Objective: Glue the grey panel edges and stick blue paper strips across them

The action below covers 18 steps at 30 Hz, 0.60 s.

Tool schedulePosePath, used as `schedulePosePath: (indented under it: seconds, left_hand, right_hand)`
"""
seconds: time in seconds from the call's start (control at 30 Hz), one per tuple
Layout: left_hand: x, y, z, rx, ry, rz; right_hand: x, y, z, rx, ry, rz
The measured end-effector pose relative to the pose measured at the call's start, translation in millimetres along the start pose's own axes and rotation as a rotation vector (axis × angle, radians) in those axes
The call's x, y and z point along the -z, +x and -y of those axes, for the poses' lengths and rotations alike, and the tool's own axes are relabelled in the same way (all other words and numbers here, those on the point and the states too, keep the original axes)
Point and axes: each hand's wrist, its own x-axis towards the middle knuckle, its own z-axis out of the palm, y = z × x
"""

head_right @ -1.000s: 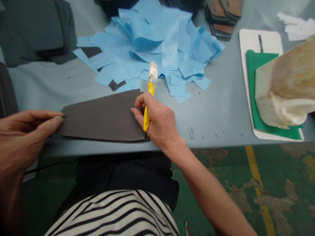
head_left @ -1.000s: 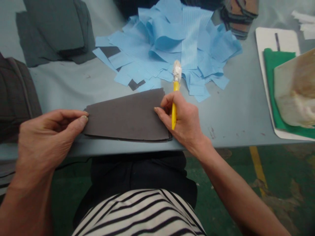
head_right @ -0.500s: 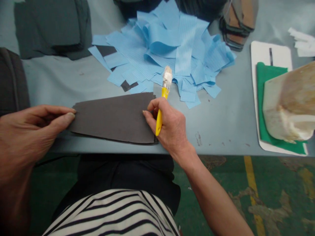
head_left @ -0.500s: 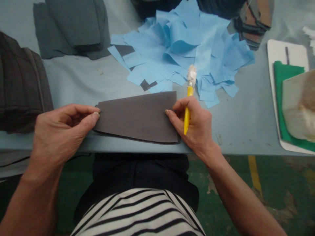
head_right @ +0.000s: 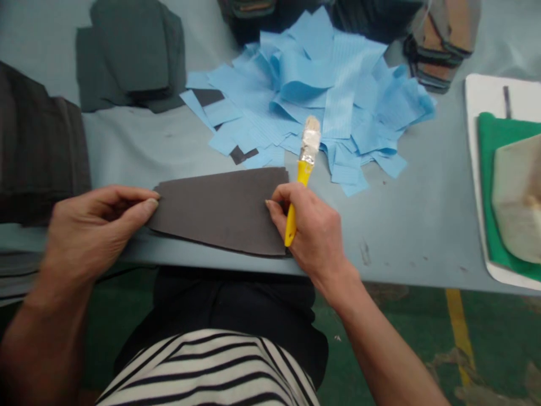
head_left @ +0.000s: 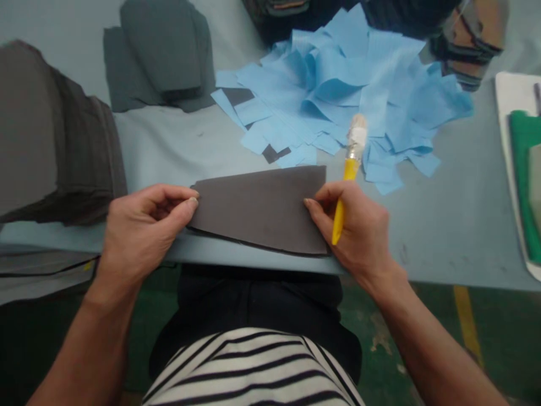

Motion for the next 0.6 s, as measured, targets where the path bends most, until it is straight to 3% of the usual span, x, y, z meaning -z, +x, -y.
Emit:
schedulePosePath:
  seconds: [0.23,0.47,0.6]
  left_hand:
    - [10.3,2,7,-0.059,-0.031,0.155]
    - [16.0,7,11,-0.11,-0.088,0.245]
    - [17.2,10,14,-0.145,-0.102,0.292]
  right_hand:
    - [-1,-2,-3,0.009,-0.172,-0.027]
    - [0,3,0,-0.265,-0.263,-0.002]
    - [0,5,1,-0.306,-0.291,-0.009]
